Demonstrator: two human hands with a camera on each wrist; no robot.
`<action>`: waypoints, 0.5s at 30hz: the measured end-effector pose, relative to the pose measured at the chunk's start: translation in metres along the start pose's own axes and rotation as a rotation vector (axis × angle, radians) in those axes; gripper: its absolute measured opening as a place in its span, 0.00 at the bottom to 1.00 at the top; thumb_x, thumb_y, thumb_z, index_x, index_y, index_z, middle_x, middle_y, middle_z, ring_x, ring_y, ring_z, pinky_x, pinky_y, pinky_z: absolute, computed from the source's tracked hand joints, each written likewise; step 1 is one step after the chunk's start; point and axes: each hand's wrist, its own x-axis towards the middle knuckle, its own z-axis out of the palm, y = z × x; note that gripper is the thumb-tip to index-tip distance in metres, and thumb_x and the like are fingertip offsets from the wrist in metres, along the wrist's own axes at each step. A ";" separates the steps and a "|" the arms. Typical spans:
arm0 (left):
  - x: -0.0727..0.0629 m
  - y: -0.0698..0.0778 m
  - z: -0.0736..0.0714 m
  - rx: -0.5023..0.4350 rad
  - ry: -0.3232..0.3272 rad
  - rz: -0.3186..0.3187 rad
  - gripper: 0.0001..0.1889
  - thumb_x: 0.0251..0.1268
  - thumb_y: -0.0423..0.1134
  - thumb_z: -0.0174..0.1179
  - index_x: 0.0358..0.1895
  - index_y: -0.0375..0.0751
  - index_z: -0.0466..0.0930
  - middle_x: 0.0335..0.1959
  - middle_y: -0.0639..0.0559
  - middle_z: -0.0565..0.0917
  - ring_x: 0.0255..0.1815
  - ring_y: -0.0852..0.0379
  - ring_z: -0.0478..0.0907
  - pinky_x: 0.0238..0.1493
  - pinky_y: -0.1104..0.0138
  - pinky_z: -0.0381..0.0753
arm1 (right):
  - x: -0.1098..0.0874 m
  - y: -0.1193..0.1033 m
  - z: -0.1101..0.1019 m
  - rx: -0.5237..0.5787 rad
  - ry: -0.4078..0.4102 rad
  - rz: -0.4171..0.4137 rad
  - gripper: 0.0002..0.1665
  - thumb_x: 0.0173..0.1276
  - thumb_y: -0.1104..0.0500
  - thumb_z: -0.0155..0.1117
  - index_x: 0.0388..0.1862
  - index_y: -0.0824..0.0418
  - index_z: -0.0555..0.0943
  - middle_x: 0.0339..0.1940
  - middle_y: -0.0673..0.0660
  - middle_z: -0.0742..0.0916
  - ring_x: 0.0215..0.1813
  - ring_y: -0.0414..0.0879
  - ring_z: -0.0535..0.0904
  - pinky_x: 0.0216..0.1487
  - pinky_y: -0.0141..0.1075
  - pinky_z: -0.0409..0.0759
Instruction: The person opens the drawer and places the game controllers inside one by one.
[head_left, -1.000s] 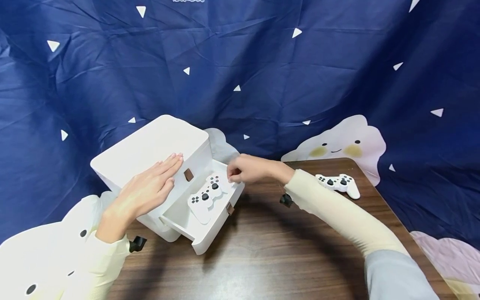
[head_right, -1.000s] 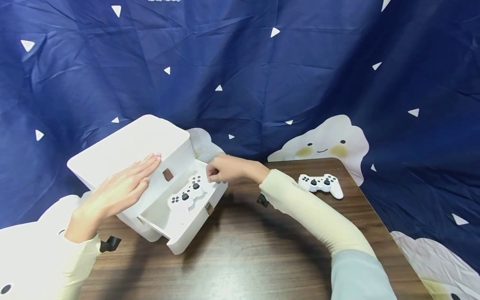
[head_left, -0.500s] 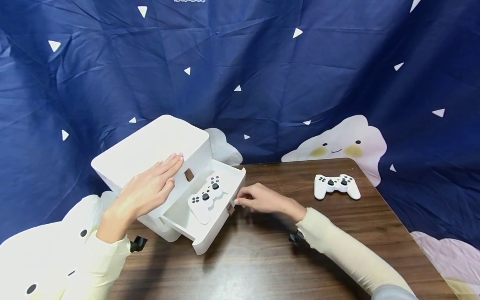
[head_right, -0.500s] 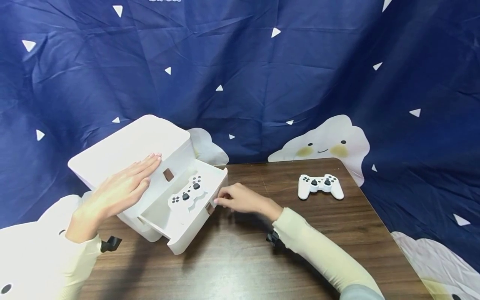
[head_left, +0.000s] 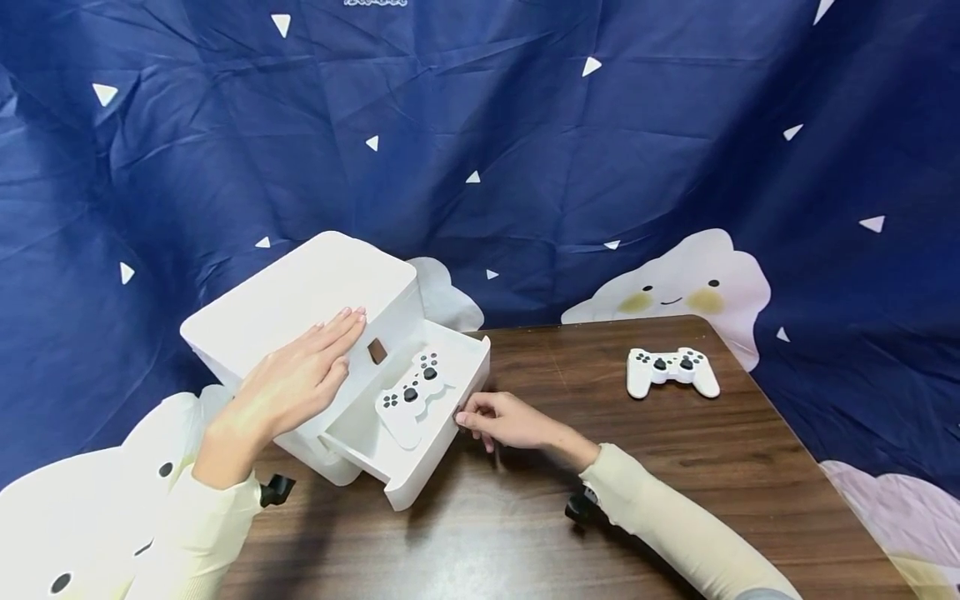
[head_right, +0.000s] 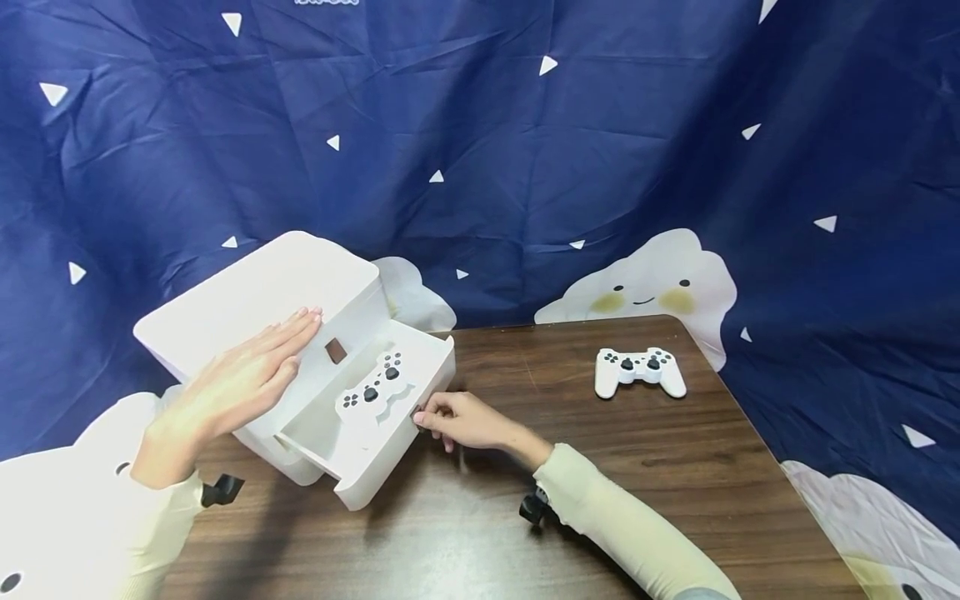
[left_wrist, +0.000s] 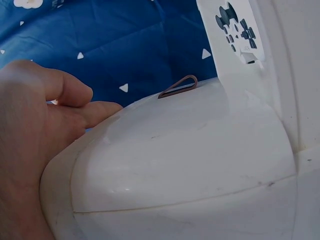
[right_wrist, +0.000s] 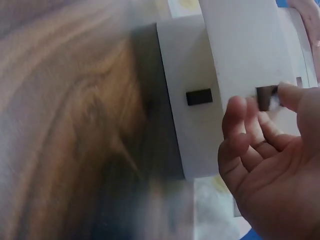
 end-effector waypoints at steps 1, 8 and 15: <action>0.000 0.000 0.000 0.001 -0.005 -0.002 0.30 0.84 0.42 0.42 0.85 0.45 0.61 0.87 0.54 0.60 0.88 0.50 0.58 0.88 0.50 0.61 | 0.000 0.000 0.002 0.026 -0.004 0.011 0.22 0.83 0.46 0.60 0.38 0.64 0.81 0.26 0.55 0.85 0.25 0.63 0.85 0.20 0.33 0.79; -0.001 0.000 -0.002 -0.006 -0.003 -0.004 0.30 0.84 0.42 0.42 0.85 0.45 0.60 0.87 0.54 0.60 0.88 0.50 0.58 0.88 0.50 0.61 | 0.000 -0.002 0.009 0.197 -0.070 -0.003 0.23 0.86 0.50 0.53 0.34 0.64 0.78 0.23 0.50 0.81 0.19 0.45 0.78 0.17 0.30 0.69; -0.001 0.000 -0.002 -0.021 -0.014 -0.010 0.30 0.84 0.42 0.42 0.85 0.45 0.60 0.88 0.54 0.59 0.88 0.50 0.57 0.88 0.50 0.60 | 0.001 -0.005 0.012 0.389 -0.096 -0.042 0.22 0.87 0.56 0.50 0.36 0.72 0.76 0.22 0.50 0.79 0.14 0.37 0.73 0.13 0.29 0.62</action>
